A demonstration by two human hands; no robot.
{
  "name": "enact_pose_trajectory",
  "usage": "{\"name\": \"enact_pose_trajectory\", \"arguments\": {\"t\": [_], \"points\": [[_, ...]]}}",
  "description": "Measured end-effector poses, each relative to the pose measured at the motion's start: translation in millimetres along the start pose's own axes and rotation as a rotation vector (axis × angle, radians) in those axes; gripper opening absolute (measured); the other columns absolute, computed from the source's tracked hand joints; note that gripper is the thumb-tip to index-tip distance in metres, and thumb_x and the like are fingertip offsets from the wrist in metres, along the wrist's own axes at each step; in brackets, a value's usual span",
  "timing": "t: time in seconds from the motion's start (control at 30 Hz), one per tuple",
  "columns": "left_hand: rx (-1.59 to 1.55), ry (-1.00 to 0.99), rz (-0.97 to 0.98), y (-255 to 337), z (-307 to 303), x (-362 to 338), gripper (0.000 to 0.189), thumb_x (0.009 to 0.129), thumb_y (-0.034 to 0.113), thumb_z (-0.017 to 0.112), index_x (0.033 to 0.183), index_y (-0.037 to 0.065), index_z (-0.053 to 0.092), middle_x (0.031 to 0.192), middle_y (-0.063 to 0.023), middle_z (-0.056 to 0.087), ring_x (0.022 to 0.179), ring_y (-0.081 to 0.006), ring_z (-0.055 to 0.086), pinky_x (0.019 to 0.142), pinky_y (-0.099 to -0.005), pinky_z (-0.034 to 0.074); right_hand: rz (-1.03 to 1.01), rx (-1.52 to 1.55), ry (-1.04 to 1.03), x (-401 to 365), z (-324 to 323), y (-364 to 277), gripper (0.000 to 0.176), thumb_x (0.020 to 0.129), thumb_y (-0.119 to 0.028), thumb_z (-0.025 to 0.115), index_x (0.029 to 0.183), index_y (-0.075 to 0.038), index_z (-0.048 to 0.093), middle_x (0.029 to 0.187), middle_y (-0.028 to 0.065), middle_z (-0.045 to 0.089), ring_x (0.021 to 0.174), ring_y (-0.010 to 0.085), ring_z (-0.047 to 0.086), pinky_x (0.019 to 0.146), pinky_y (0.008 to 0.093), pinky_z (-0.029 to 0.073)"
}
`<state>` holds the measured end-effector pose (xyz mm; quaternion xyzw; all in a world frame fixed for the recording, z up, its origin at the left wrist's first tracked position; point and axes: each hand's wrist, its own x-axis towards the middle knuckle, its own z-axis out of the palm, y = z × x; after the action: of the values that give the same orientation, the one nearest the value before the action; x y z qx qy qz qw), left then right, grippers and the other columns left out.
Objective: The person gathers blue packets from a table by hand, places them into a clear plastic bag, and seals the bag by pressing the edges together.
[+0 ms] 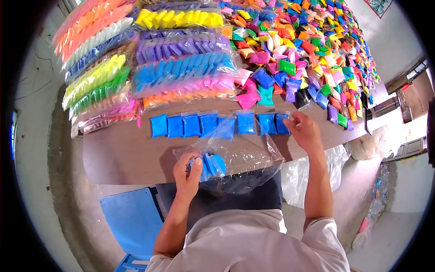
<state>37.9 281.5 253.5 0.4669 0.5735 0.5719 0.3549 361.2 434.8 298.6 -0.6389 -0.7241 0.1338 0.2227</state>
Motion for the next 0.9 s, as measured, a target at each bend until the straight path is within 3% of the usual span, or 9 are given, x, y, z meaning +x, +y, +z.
{"name": "enact_pose_trajectory", "arguments": {"t": [0.13, 0.33, 0.43, 0.5, 0.63, 0.7, 0.77, 0.83, 0.9], "points": [[0.03, 0.006, 0.023, -1.9, -0.5, -0.1, 0.017, 0.092, 0.013, 0.061, 0.097, -0.003, 0.063, 0.096, -0.0087, 0.065, 0.089, -0.016, 0.058, 0.081, -0.0288, 0.045, 0.075, -0.109, -0.162, 10.1, 13.4, 8.6, 0.035, 0.081, -0.031, 0.079, 0.098, -0.004, 0.065, 0.076, 0.0116, 0.065, 0.069, 0.024, 0.065, 0.063, 0.0371, 0.049], [0.03, 0.003, 0.03, -0.7, 0.5, 0.4, 0.017, 0.093, 0.014, 0.061, 0.097, -0.002, 0.063, 0.096, -0.0088, 0.065, 0.089, -0.0159, 0.058, 0.08, -0.029, 0.045, 0.133, 0.306, -0.149, 14.3, 15.5, 31.8, 0.037, 0.078, -0.027, 0.082, 0.094, 0.001, 0.062, 0.071, 0.0073, 0.061, 0.065, 0.0188, 0.06, 0.059, 0.0353, 0.046], [0.033, 0.014, 0.034, -2.6, -0.3, -1.2, 0.017, 0.093, 0.015, 0.061, 0.097, -0.002, 0.063, 0.095, -0.0091, 0.066, 0.088, -0.0162, 0.058, 0.08, -0.0291, 0.045, 0.068, 0.455, -0.137, 16.4, 4.5, 33.5, 0.027, 0.082, -0.021, 0.079, 0.09, -0.001, 0.063, 0.072, -0.0018, 0.056, 0.059, 0.0077, 0.05, 0.051, 0.0268, 0.038], [0.036, 0.017, 0.032, -2.6, -0.6, -1.3, 0.018, 0.093, 0.015, 0.061, 0.097, -0.002, 0.063, 0.094, -0.0091, 0.066, 0.087, -0.0164, 0.059, 0.079, -0.0292, 0.046, 0.268, 0.725, -0.232, 13.0, -14.8, 15.5, 0.025, 0.084, -0.023, 0.078, 0.091, -0.003, 0.066, 0.072, -0.0024, 0.057, 0.058, 0.0053, 0.048, 0.05, 0.0239, 0.036], [0.055, 0.009, 0.038, -4.8, 0.1, -0.7, 0.018, 0.093, 0.015, 0.061, 0.098, -0.002, 0.064, 0.094, -0.0093, 0.067, 0.086, -0.0169, 0.06, 0.079, -0.0294, 0.046, 0.236, 0.802, -0.368, 15.8, -3.5, -0.9, 0.025, 0.085, -0.026, 0.078, 0.088, -0.004, 0.066, 0.072, -0.0023, 0.058, 0.057, 0.0042, 0.046, 0.051, 0.0227, 0.036], [0.058, 0.01, 0.027, -5.4, -1.0, -1.2, 0.018, 0.093, 0.015, 0.061, 0.098, -0.002, 0.064, 0.094, -0.0093, 0.067, 0.086, -0.0169, 0.06, 0.079, -0.0294, 0.047, 0.219, 0.616, -0.451, 18.1, 3.5, -19.3, 0.026, 0.086, -0.026, 0.078, 0.088, -0.003, 0.066, 0.072, -0.0021, 0.058, 0.059, 0.0034, 0.047, 0.052, 0.0231, 0.037], [0.052, 0.003, 0.042, -4.8, -1.4, -1.1, 0.019, 0.094, 0.016, 0.061, 0.099, -0.002, 0.064, 0.095, -0.0091, 0.067, 0.087, -0.0164, 0.06, 0.078, -0.0291, 0.047, 0.098, 0.539, -0.425, 24.5, 32.5, 5.1, 0.03, 0.085, -0.026, 0.079, 0.089, 0.0, 0.066, 0.073, -0.0013, 0.059, 0.062, 0.0046, 0.049, 0.053, 0.0244, 0.039], [0.047, 0.006, 0.048, -3.2, -0.2, -0.7, 0.018, 0.094, 0.016, 0.061, 0.099, -0.002, 0.064, 0.095, -0.0087, 0.067, 0.087, -0.0157, 0.06, 0.078, -0.0288, 0.046, -0.012, 0.26, -0.216, 23.8, 32.2, -7.1, 0.051, 0.074, -0.04, 0.085, 0.09, 0.004, 0.065, 0.07, 0.009, 0.063, 0.062, 0.0198, 0.058, 0.061, 0.0357, 0.048], [0.043, 0.006, 0.055, -1.6, 0.3, -0.1, 0.018, 0.094, 0.015, 0.061, 0.099, -0.002, 0.064, 0.095, -0.0083, 0.066, 0.086, -0.015, 0.059, 0.078, -0.0286, 0.046, -0.012, 0.295, -0.21, 22.3, 41.7, -0.2, 0.052, 0.074, -0.04, 0.085, 0.091, 0.004, 0.064, 0.072, 0.0121, 0.065, 0.065, 0.0222, 0.06, 0.064, 0.037, 0.049]]}}
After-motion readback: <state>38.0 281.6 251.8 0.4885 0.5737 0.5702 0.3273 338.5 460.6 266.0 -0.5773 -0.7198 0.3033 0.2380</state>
